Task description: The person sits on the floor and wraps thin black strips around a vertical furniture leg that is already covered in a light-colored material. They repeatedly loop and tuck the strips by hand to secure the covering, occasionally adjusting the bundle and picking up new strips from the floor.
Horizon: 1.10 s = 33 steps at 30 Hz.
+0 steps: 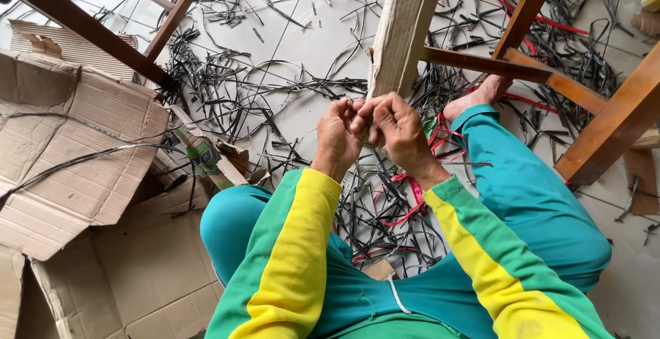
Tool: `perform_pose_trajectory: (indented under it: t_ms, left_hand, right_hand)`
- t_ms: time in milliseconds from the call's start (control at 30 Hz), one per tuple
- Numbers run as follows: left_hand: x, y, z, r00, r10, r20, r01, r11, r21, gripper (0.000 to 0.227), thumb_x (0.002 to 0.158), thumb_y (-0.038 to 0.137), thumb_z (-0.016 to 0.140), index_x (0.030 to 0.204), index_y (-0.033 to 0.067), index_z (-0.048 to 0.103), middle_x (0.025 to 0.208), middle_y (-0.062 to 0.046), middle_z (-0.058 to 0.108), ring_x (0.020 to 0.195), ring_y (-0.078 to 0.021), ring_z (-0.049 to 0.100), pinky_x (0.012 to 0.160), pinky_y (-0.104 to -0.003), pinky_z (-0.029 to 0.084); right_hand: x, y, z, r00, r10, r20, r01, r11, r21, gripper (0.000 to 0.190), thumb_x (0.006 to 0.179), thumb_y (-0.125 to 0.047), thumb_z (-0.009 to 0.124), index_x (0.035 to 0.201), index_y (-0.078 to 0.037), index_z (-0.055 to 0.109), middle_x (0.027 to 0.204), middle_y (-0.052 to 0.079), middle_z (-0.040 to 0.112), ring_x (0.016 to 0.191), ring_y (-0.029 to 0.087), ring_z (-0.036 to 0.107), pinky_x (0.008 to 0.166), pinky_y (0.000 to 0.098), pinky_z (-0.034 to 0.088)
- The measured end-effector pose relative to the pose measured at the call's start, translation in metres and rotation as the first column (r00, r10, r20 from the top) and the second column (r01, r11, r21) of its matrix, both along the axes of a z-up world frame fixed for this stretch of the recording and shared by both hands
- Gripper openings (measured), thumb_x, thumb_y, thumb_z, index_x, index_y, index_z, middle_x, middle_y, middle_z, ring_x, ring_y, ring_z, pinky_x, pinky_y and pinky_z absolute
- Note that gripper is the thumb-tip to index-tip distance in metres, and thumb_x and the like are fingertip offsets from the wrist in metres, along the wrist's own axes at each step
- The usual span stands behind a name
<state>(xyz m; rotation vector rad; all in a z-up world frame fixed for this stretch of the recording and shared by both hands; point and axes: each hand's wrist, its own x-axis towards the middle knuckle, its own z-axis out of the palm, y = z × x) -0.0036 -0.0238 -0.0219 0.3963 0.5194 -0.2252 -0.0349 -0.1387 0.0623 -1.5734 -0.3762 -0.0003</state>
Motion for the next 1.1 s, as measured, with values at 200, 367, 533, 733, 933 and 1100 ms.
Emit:
perform_pose_trajectory:
  t_ms: [200,367,533,733,933,1100]
  left_hand:
    - [0.031,0.011,-0.019,0.997,-0.071,-0.032,0.076,0.978,0.195,0.016,0.092,0.015,0.053,0.077,0.0143,0.045,0.062,0.008,0.033,0.038,-0.0005,0.027,0.034,-0.019,0.016]
    - [0.023,0.013,-0.015,0.996,-0.080,0.039,0.055,0.900,0.432,0.014,0.095,0.010,0.050,0.082,0.0051,0.053,0.073,-0.005,0.046,0.047,-0.0096,0.042,0.043,-0.023,0.032]
    - [-0.023,-0.029,0.012,0.991,-0.117,0.071,-0.016,0.411,0.911,0.046,0.105,0.048,0.055,0.129,0.0088,0.054,0.116,-0.014,0.061,0.111,-0.0236,0.057,0.102,-0.041,0.044]
    - [-0.013,-0.046,-0.013,0.991,-0.112,0.069,-0.020,0.389,0.921,0.049,0.100,0.055,0.028,0.112,0.0131,0.049,0.091,-0.016,0.071,0.068,-0.0237,0.070,0.048,-0.038,0.063]
    - [0.022,-0.047,-0.040,0.981,0.175,0.087,-0.130,0.252,0.959,0.046,0.108,0.061,0.045,0.091,0.0238,0.067,0.086,-0.008,0.068,0.082,-0.0204,0.061,0.084,-0.036,0.048]
    - [0.053,-0.033,-0.043,0.974,0.207,0.088,-0.122,0.158,0.980,0.054,0.108,0.059,0.047,0.088,0.0142,0.069,0.088,-0.019,0.070,0.092,-0.0358,0.067,0.091,-0.047,0.049]
  right_hand:
    - [0.017,-0.020,-0.025,0.997,-0.034,-0.066,0.024,0.988,-0.153,0.032,0.112,-0.023,0.046,0.084,-0.011,0.056,0.048,0.001,0.052,0.042,0.012,0.049,0.045,0.0224,0.042]
    - [0.008,-0.059,-0.011,0.999,-0.046,-0.017,0.041,0.977,-0.209,0.018,0.106,-0.016,0.055,0.094,-0.007,0.064,0.078,0.013,0.066,0.060,0.020,0.064,0.052,0.0289,0.054]
    - [-0.004,-0.187,0.009,0.702,-0.414,0.579,0.616,0.761,-0.202,0.008,0.107,-0.008,0.062,0.108,-0.001,0.065,0.116,0.020,0.064,0.118,0.036,0.060,0.104,0.0472,0.048]
    - [-0.008,-0.320,-0.019,0.469,-0.859,0.205,0.825,0.343,-0.449,0.068,0.111,-0.050,0.046,0.151,0.003,0.029,0.159,0.031,0.035,0.137,0.046,0.047,0.104,0.0514,0.042]
    - [-0.012,-0.328,-0.055,0.440,-0.895,0.080,0.857,0.391,-0.335,0.070,0.117,-0.059,0.048,0.127,0.009,0.062,0.128,0.036,0.060,0.125,0.046,0.056,0.104,0.0552,0.039]
    - [-0.004,-0.313,-0.064,0.335,-0.932,0.141,0.897,0.269,-0.351,0.061,0.118,-0.059,0.051,0.094,-0.004,0.064,0.087,0.013,0.062,0.086,0.028,0.059,0.085,0.0448,0.043]
